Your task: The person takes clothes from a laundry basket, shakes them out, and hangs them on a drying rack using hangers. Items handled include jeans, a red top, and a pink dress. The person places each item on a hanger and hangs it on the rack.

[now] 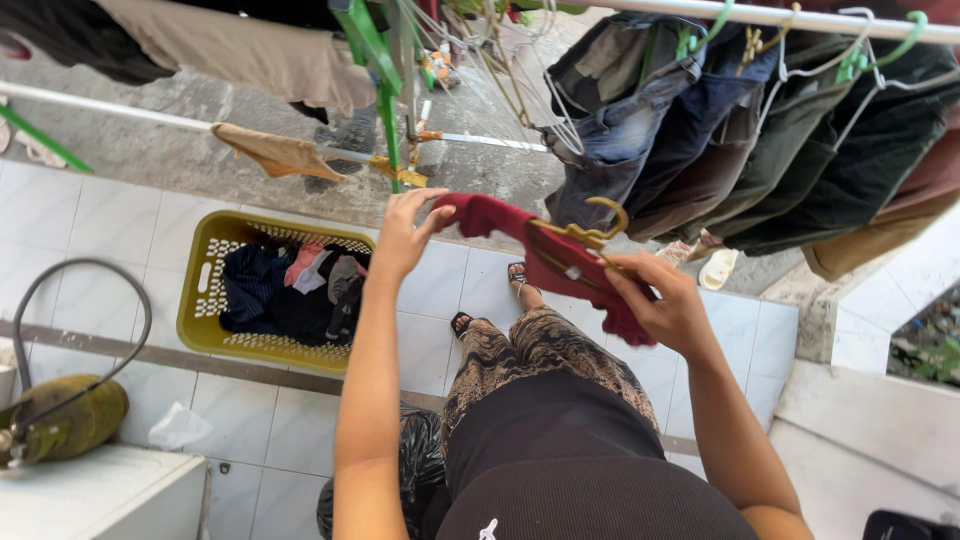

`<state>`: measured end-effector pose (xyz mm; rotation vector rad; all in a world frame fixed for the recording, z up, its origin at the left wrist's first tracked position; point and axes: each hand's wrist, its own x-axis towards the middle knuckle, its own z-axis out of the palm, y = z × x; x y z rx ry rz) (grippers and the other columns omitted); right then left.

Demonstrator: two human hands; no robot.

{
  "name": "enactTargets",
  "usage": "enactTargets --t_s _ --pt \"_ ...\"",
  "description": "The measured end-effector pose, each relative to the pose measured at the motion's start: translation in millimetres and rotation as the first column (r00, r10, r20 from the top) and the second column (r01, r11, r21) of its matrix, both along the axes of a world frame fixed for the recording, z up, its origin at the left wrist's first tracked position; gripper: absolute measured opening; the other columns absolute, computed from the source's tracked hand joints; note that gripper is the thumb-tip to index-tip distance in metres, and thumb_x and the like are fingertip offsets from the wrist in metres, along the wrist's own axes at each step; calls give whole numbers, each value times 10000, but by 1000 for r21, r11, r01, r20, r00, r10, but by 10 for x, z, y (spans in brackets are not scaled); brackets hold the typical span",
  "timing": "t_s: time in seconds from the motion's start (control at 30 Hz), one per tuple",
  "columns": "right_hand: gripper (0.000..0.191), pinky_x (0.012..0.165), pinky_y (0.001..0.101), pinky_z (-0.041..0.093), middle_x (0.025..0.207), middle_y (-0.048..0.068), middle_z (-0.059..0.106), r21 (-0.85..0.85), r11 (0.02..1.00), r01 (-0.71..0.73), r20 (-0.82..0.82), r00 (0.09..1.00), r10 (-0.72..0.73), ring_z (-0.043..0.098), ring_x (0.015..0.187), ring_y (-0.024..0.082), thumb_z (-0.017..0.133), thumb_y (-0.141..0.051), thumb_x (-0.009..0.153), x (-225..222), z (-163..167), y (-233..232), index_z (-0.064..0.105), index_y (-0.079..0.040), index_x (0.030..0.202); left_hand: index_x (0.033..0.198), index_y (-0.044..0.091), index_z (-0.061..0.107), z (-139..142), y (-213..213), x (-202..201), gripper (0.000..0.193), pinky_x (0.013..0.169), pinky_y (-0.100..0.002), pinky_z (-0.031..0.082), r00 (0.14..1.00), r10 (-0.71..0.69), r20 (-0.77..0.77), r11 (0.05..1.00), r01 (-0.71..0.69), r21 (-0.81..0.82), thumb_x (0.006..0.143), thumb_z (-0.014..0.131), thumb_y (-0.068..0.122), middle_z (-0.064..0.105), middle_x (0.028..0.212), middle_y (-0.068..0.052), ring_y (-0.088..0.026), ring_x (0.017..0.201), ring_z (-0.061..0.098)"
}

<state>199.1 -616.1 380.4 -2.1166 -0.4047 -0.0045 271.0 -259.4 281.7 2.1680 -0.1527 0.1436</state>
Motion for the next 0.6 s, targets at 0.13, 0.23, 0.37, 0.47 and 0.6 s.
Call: enactTargets --t_s 0.13,0.23,0.37,0.47,0.6 --pt "178 759 261 529 962 85 732 -82 966 247 2 969 -247 667 825 130 716 -50 961 -277 -60 -303 717 29 1121 1324 92 655 -197 -665 218 301 1118 -413 429 994 -72 76 993 78 -83 1035 581 132 644 1375 -119 -327 1277 581" --pt "189 729 254 515 927 73 721 -79 941 330 -48 941 -334 652 807 118 701 -70 984 -439 -92 -451 715 12 1153 1443 109 571 -193 -1128 395 449 1153 -426 465 957 -222 188 954 253 -161 1024 500 -33 558 1492 -112 -355 1369 568" --pt "186 683 257 503 893 67 721 -119 886 448 -91 884 -459 629 756 117 697 -92 997 -578 -119 -539 737 -10 1158 1477 174 512 -258 -1689 729 701 963 -450 521 917 -396 -49 913 399 85 840 485 -117 480 1599 -51 -344 1223 616" --pt "189 667 251 501 890 57 721 -83 870 486 -112 863 -493 639 766 91 681 -100 1004 -591 -136 -546 737 -19 1164 1491 165 449 -520 -2029 1018 772 949 -481 513 902 -415 -120 853 431 293 765 553 -77 384 1631 -75 -352 1181 615" --pt "207 661 237 494 862 41 721 -33 860 510 -152 848 -508 613 744 64 677 -116 1003 -495 -168 -537 736 -28 1181 1463 74 464 -1064 -2141 1112 654 993 -496 499 945 -323 -50 824 307 476 829 606 -4 380 1577 -204 -398 1236 578"
